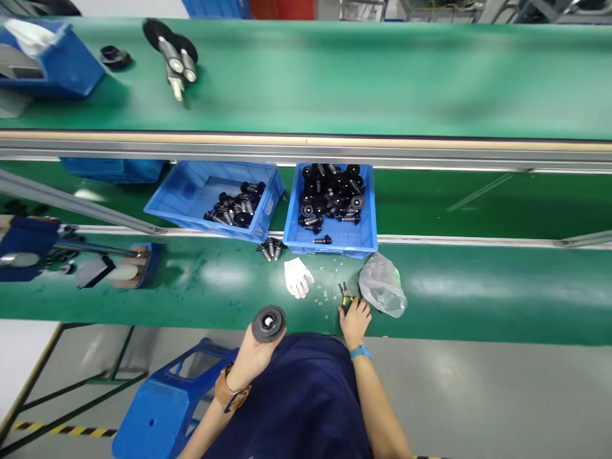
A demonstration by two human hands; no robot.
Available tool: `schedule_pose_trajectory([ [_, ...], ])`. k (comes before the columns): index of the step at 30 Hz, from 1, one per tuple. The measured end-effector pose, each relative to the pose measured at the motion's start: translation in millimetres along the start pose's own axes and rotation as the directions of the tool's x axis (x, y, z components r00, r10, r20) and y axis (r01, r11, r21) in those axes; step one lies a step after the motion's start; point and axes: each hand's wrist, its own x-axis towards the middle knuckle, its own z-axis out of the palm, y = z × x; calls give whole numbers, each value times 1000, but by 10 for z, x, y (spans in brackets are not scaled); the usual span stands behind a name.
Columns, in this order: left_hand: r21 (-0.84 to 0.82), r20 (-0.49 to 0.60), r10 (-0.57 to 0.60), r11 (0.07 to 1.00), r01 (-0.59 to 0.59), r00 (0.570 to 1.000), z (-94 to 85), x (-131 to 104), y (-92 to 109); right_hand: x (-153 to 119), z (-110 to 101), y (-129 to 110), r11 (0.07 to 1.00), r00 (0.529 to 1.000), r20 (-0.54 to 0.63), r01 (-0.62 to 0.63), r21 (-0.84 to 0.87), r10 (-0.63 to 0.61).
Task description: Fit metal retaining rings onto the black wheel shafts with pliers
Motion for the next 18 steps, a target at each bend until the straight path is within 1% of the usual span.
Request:
schedule_pose_trajectory([
  [2,9,-22,-2,1000,2,1000,82,-51,66,23,48,13,999,999,31,34,36,-35],
  [5,14,-25,1,1000,-1,1000,151,-109,118,165,45,65,991,995,87,36,125,-47],
  [7,25,-13,9,1000,-9,1000,156,-120,117,282,-5,111,975,991,127,16,223,-46],
  [9,40,-8,15,999,-15,1000,129,-95,102,358,-76,149,936,986,162,-15,352,-45],
  [12,44,21,23,999,-24,1000,42,14,99,309,-175,132,814,978,199,-61,578,-68],
  [14,27,101,47,998,-50,994,-31,116,123,169,-216,51,699,975,202,-81,711,-92],
  [16,-2,180,80,997,-81,980,-112,215,146,-7,-234,-60,586,976,192,-97,805,-103],
  [17,-15,195,92,996,-91,977,-157,258,150,-92,-236,-113,541,977,188,-105,834,-100],
  [18,-21,186,98,995,-96,978,-204,294,146,-170,-232,-157,506,978,186,-114,855,-94],
])
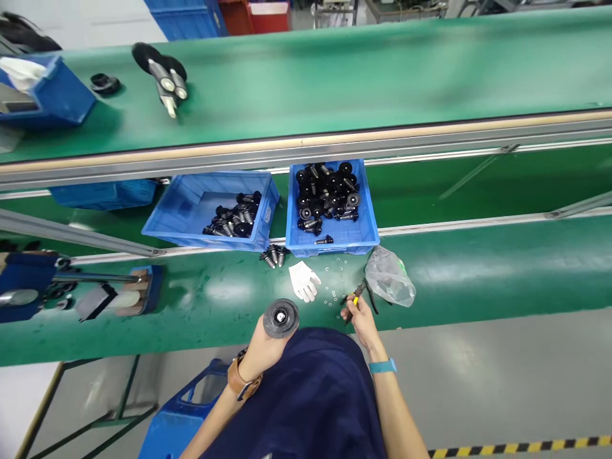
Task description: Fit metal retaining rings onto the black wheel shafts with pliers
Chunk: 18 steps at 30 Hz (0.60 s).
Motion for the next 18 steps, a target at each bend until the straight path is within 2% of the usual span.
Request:
schedule_pose_trajectory([
  [3,-4,-23,-6,1000,6,1000,-166,49,-52,-137,103,28,999,998,-43,-33,44,35],
  [5,-6,20,-17,1000,17,1000,-265,73,-96,-143,141,81,997,992,-99,-80,15,81],
  [8,10,96,-40,999,39,995,-360,114,-151,-10,208,153,980,965,-201,-186,-76,168],
  [11,22,134,-53,998,51,990,-377,151,-180,216,291,159,938,933,-280,-287,-196,227],
  [14,9,165,-55,998,54,985,-343,171,-178,384,301,112,881,904,-368,-345,-324,219],
  [18,-11,155,-72,997,75,985,-279,158,-145,419,89,71,785,844,-515,-420,-455,153],
])
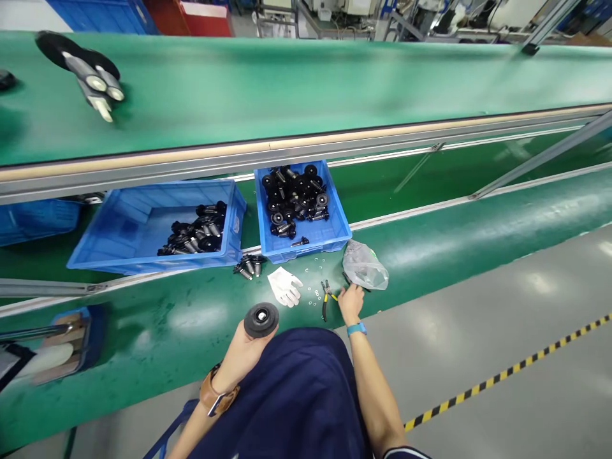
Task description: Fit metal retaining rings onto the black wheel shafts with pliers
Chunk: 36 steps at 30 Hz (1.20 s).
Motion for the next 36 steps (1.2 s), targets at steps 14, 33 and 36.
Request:
schedule_pose_trajectory([
  [14,-24,-157,41,999,-46,987,137,-93,35,-134,-595,-160,936,872,343,342,86,-350],
  [33,145,-218,219,971,-190,951,-54,-121,136,-1704,-1614,-968,377,346,256,923,82,-902],
  [36,164,-214,229,967,-196,950,-71,-118,108,-1722,-1618,-955,383,353,258,921,77,-899],
])
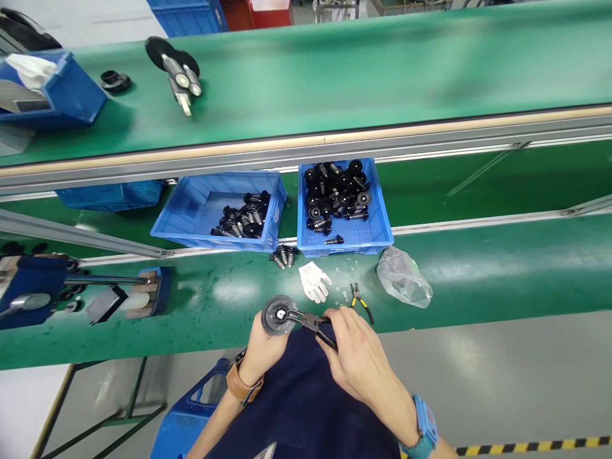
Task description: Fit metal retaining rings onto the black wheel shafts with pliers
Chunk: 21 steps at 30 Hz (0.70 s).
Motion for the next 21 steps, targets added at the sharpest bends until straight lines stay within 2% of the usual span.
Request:
schedule_pose_trajectory([
  [11,12,46,4,1000,-4,999,3,-12,13,-30,44,-23,999,999,32,-20,-41,22],
  [21,58,43,-14,998,11,999,24,-135,49,-190,39,-113,975,999,26,-26,-220,32],
])
